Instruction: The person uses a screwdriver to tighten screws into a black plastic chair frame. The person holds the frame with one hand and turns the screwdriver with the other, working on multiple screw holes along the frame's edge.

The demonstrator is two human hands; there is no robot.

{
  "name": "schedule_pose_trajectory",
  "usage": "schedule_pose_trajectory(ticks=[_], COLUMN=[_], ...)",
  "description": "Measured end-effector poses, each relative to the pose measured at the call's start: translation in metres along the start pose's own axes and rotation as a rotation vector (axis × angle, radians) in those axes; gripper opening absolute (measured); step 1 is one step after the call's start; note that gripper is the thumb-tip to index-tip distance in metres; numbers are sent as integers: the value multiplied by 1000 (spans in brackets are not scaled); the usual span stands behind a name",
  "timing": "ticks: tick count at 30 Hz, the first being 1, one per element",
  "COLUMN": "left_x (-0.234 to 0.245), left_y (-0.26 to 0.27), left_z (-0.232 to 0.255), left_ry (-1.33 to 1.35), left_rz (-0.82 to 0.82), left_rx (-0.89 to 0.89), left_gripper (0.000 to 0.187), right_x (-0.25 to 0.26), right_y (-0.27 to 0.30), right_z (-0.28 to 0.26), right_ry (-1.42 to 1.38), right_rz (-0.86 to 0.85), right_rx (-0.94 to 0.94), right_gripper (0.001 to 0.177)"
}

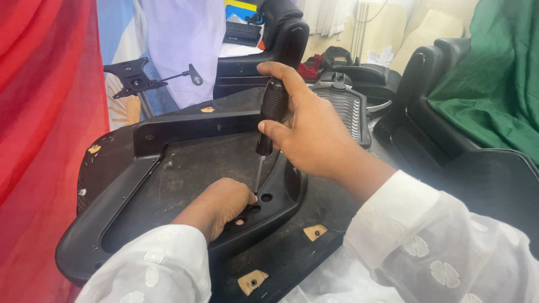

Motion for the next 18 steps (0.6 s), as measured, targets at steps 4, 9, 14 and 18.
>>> schedule_pose_trajectory(ticks=[4, 9, 14, 18], left_x=[-1, 0, 0, 0], left_y=[0, 4, 4, 4], left_z=[-1, -2, 1, 2], left_ry=[4, 15, 20, -14], left_rz=[16, 26, 23, 19], left_rx=[-11, -5, -28, 3], left_gripper=[24, 22, 21, 23], right_x=[0, -2, -4, -6], right_y=[1, 8, 8, 11], right_z=[-1, -1, 0, 6], right_ry=[-46, 28, 49, -39], right_rz=[-58, 35, 105, 150], right_rx=[97, 90, 68, 174], right_gripper=[74, 71, 78, 65])
Point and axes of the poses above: each hand's wrist, its own y-axis away from the middle knuckle, its own x-axis out of the back of the hand, z = x × y, the point moved 4 cm from there along -y, towards the middle knuckle, and after that the axes turned 4 degrees about -y, right-handed, at the moved point
